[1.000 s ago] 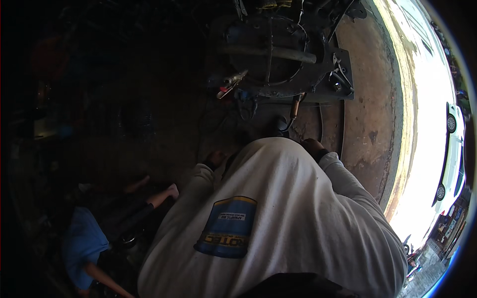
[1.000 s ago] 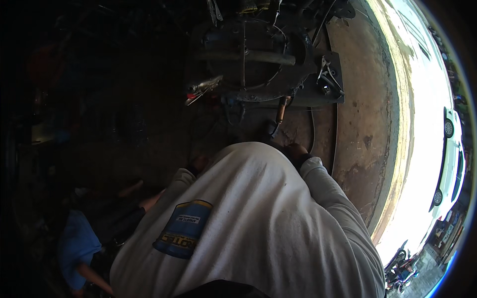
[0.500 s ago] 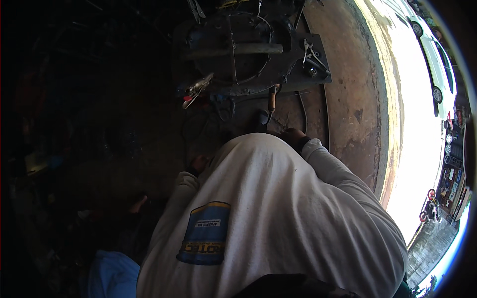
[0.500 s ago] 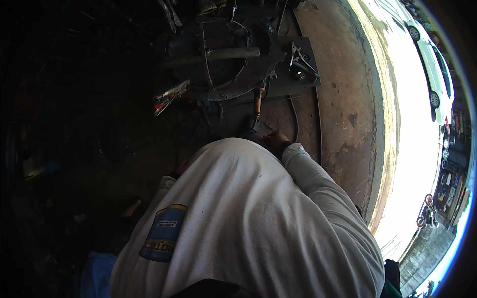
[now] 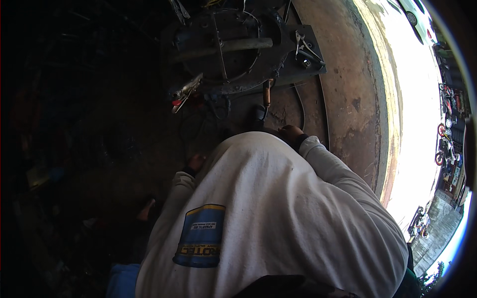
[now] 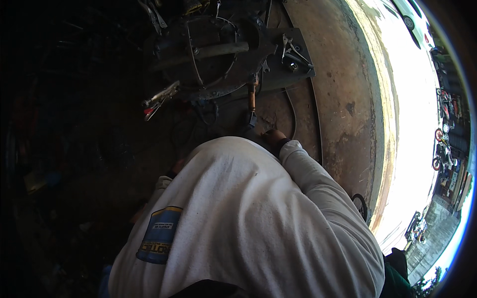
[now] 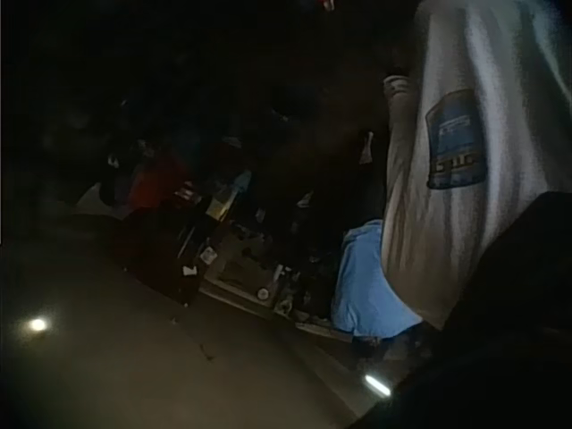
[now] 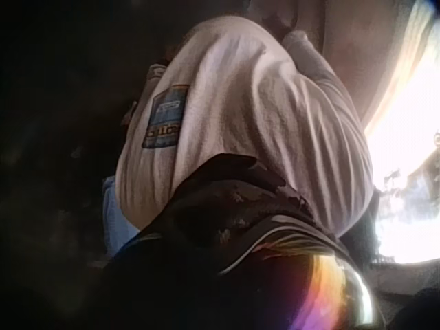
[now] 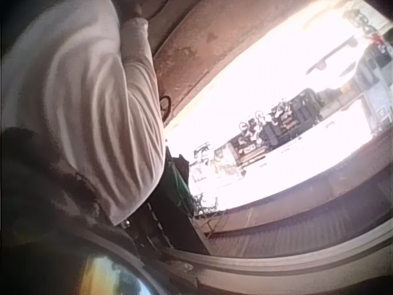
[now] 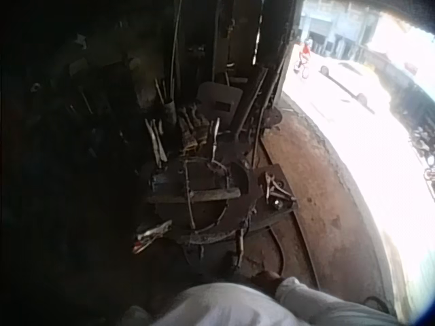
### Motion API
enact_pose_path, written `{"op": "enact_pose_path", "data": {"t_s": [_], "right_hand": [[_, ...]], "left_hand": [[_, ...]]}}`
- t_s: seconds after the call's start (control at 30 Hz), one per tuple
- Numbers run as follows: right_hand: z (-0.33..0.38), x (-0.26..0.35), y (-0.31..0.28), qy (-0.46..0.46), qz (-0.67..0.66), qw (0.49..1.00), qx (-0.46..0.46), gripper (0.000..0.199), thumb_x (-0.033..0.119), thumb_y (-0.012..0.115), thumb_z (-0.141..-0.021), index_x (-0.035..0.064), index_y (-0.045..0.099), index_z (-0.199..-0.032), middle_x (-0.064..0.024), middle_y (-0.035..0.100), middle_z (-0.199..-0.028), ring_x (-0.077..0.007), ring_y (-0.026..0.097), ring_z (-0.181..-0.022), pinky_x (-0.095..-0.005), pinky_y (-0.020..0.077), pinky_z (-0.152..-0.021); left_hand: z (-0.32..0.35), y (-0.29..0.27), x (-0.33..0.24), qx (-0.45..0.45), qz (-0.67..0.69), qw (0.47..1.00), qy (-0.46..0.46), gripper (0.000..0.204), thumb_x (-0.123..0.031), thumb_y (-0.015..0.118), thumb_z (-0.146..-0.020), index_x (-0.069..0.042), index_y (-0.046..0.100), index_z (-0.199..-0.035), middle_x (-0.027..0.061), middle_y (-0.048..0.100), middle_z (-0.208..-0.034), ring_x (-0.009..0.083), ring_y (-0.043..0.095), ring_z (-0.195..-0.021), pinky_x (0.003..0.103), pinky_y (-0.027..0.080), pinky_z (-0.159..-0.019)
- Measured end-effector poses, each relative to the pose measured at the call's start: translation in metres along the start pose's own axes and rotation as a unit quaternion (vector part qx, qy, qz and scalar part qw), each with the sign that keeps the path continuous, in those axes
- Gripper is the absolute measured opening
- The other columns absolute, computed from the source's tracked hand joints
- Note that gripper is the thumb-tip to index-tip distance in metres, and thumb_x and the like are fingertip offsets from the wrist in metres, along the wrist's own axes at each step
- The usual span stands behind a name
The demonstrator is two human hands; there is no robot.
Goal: The person welds two metal pipes together using a welding rod while another person holds the components in place.
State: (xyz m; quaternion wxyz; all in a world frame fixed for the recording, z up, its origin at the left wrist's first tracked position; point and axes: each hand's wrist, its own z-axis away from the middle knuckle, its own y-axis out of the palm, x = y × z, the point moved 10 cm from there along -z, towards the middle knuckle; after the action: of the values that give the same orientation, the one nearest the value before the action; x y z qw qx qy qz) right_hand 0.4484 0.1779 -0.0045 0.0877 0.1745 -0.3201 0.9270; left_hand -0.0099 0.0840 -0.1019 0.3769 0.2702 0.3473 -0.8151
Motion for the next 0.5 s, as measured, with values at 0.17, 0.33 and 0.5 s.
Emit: {"op": "enact_pose_path", "data": {"t_s": [0.17,0.33,0.5], "right_hand": [[0.026,0.029,-0.027,0.08,-0.138,0.987,-0.018,0.052,0.048,0.046,-0.091,0.004,0.068,-0.109,-0.0201,0.063,-0.117,-0.0366,0.059,-0.109,-0.0419,0.0434,-0.096],[0.034,0.014,-0.019,0.115,-0.173,0.978,-0.026,0.051,0.047,0.049,-0.09,0.0044,0.068,-0.109,-0.0191,0.064,-0.117,-0.0355,0.059,-0.109,-0.0406,0.0437,-0.096],[0.033,0.016,-0.017,0.104,-0.176,0.979,-0.026,0.051,0.047,0.05,-0.09,0.0038,0.068,-0.109,-0.0185,0.064,-0.116,-0.035,0.059,-0.109,-0.0404,0.0436,-0.096]], "left_hand": [[-0.004,0.011,0.067,-0.009,-0.046,0.998,-0.035,0.049,-0.042,0.06,-0.09,0.002,0.061,-0.111,0.0239,0.063,-0.111,0.0362,0.06,-0.107,0.042,0.046,-0.092],[0.013,-0.007,0.003,0.03,-0.047,0.998,-0.039,0.055,-0.045,0.059,-0.09,0.003,0.058,-0.117,0.0249,0.059,-0.12,0.0363,0.055,-0.115,0.042,0.043,-0.098],[0.029,-0.018,-0.019,0.036,-0.052,0.997,-0.05,0.058,-0.047,0.058,-0.09,0.003,0.056,-0.121,0.0252,0.057,-0.123,0.0369,0.053,-0.118,0.042,0.042,-0.1]]}}
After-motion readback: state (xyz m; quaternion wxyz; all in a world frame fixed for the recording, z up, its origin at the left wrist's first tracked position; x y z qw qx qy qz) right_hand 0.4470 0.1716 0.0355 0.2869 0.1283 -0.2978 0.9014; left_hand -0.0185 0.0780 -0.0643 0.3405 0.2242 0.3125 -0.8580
